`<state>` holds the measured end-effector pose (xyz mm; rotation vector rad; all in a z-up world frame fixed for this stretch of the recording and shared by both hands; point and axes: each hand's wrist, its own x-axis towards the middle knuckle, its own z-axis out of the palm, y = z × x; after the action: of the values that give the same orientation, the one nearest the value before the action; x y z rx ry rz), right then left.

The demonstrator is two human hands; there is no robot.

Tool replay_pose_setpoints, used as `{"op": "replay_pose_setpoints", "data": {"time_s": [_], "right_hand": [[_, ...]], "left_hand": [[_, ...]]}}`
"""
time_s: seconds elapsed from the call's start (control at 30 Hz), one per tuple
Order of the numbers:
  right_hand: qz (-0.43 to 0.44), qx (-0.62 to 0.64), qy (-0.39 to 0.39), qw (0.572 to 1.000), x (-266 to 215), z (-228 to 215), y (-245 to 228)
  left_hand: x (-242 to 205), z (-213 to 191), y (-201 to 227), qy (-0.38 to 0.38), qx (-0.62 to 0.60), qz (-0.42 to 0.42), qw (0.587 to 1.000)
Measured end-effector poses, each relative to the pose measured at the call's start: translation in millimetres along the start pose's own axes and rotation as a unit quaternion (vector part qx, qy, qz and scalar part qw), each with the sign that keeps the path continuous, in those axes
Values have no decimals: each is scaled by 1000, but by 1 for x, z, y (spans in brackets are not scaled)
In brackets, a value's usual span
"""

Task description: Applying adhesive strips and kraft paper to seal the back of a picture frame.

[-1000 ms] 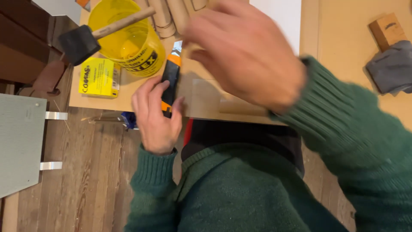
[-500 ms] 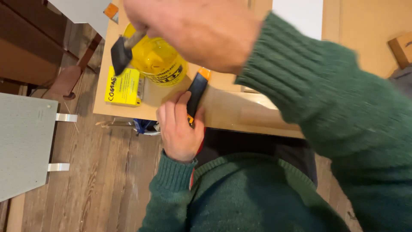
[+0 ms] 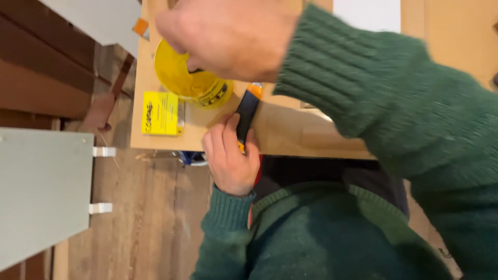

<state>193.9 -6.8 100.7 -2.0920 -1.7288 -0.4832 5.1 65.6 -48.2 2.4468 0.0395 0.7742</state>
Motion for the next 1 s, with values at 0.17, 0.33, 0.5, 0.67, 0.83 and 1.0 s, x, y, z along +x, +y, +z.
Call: {"op": "replay_pose_setpoints", "data": {"time_s": [0.17, 0.33, 0.5, 0.67, 0.83, 1.0], "right_hand": [[31, -92, -3, 995, 7, 48, 12], [47, -31, -69, 996, 7, 42, 10], [88, 164, -29, 982, -18, 13, 7], [193, 170, 15, 966, -79, -80, -40], [317, 170, 102, 927, -161, -106, -73], [379, 240, 207, 869, -229, -88, -94]], "left_hand": [[1, 2, 2, 5, -4, -6, 1000], [2, -1, 2, -5, -4, -15, 1000], [-5, 5, -5, 5, -22, -3, 1000], [-6, 6, -2, 39, -34, 0, 999], [-6, -12, -4, 41, -60, 12, 997], [4, -49, 8, -32, -105, 40, 993]]}}
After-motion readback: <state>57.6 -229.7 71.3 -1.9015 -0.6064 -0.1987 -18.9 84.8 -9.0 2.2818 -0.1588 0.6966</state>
